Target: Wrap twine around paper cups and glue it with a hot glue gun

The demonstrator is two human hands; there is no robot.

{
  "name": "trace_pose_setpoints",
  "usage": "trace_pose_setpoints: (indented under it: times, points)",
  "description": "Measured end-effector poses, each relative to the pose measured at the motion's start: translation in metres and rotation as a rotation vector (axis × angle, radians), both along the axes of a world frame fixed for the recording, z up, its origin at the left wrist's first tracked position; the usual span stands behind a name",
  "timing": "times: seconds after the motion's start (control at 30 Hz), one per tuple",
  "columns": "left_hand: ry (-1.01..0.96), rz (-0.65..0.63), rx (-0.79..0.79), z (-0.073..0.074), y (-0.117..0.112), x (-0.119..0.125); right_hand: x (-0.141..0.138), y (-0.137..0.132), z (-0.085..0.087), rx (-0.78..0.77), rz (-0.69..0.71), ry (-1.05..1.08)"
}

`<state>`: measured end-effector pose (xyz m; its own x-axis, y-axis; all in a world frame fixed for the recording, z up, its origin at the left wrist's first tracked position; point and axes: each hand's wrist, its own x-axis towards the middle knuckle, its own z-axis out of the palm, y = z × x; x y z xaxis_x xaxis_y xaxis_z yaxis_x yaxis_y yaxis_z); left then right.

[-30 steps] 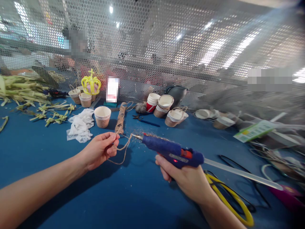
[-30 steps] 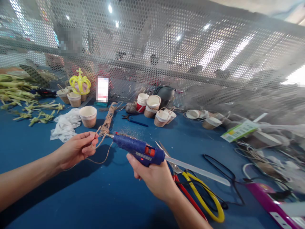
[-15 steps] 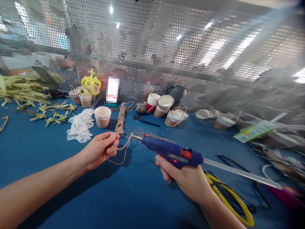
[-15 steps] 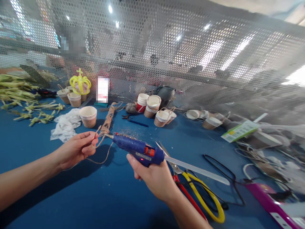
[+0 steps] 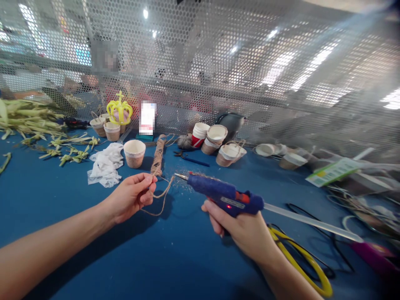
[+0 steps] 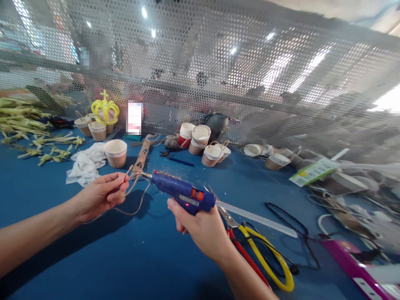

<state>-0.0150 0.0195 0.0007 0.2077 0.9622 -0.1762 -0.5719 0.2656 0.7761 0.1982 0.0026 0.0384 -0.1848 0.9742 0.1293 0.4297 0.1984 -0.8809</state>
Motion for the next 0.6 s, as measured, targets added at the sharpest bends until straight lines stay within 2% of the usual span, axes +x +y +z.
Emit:
trace_pose_setpoints:
  times: [0.17, 0.43, 0.6]
  points:
    - [0.007, 0.012, -0.002, 0.001, 0.001, 0.000, 0.003, 0.003, -0.002, -0.036, 0.033, 0.059]
    - [0.020, 0.070, 0.008, 0.003, 0.001, 0.002, 0.013, 0.015, -0.005, -0.161, 0.245, 0.150]
    - [0.022, 0.101, 0.003, 0.007, 0.000, 0.000, 0.014, 0.015, 0.001, -0.166, 0.181, 0.089]
